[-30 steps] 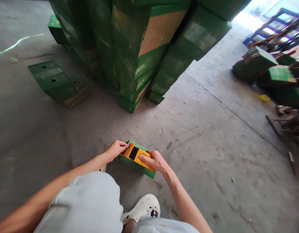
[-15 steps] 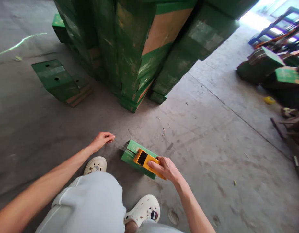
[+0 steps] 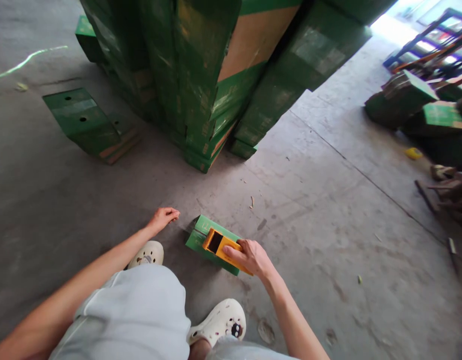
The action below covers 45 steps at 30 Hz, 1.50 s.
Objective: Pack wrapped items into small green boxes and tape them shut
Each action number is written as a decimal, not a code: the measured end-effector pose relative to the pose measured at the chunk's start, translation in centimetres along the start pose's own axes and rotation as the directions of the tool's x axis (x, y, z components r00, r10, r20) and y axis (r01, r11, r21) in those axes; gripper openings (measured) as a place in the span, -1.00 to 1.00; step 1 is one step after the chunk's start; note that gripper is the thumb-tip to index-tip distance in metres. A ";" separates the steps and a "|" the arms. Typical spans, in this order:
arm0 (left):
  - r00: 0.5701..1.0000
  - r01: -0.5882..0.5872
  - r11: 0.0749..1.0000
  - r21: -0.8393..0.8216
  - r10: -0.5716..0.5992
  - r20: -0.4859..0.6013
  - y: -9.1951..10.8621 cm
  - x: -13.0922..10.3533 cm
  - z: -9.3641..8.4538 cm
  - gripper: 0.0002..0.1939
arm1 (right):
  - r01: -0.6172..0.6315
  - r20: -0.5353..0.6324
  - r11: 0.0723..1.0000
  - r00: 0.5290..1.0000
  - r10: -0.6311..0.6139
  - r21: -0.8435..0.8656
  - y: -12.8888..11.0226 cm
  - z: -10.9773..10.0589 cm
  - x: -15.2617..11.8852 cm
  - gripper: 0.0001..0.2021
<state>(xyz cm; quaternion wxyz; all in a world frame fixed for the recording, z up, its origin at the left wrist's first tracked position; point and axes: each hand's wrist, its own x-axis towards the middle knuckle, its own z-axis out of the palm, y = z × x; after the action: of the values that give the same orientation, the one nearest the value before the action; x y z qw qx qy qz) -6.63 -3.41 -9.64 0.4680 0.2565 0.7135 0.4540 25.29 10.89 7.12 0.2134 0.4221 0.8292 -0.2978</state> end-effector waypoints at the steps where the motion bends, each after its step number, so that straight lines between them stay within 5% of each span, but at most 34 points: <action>1: 1.000 0.005 1.000 0.009 -0.005 -0.002 -0.4 0.1 0.7 -0.48 | 0.001 -0.003 1.000 1.000 -0.001 0.003 0.0 0.0 0.0 -0.33; 9: 0.999 0.002 0.995 0.103 0.001 -0.035 -2.6 -0.5 7.3 -0.64 | 0.025 -0.008 0.996 1.000 -0.024 0.085 -0.2 -0.2 -0.5 -0.33; 13: 0.997 -0.017 0.989 0.145 0.027 -0.068 -3.0 -0.9 9.0 -0.60 | 0.021 0.002 0.995 1.000 -0.022 0.093 -0.2 -0.3 -0.5 -0.35; 19: 0.989 -0.090 0.962 0.257 0.116 -0.087 -4.5 -2.7 8.8 -0.30 | 0.012 -0.005 0.995 1.000 -0.012 0.100 0.0 -0.2 -0.4 -0.35; 25: 0.944 -0.274 0.937 0.218 0.219 0.246 -7.5 -7.3 6.0 -0.17 | 0.021 -0.006 0.995 1.000 -0.021 0.098 0.3 0.0 -0.2 -0.35; 29: 0.887 -0.394 0.871 0.294 0.276 0.371 -4.5 -7.9 3.8 -0.01 | 0.027 -0.016 0.996 1.000 -0.026 0.090 0.4 0.1 -0.2 -0.35; 35: 0.666 -0.714 0.566 0.412 0.367 0.649 3.4 -3.6 5.0 0.49 | 0.020 -0.028 0.994 0.999 -0.017 0.103 0.2 0.2 -0.4 -0.35; 45: 0.636 -0.766 0.452 0.456 0.435 0.637 3.9 -2.1 5.9 0.30 | 0.031 0.001 0.991 1.000 -0.031 0.132 -0.2 -1.1 -0.6 -0.33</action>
<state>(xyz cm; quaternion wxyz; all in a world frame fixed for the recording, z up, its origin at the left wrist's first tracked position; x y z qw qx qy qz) -0.62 -0.91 -6.11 0.2807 0.7473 0.5606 0.2201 25.33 11.20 8.40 0.1816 0.4219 0.8139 -0.3558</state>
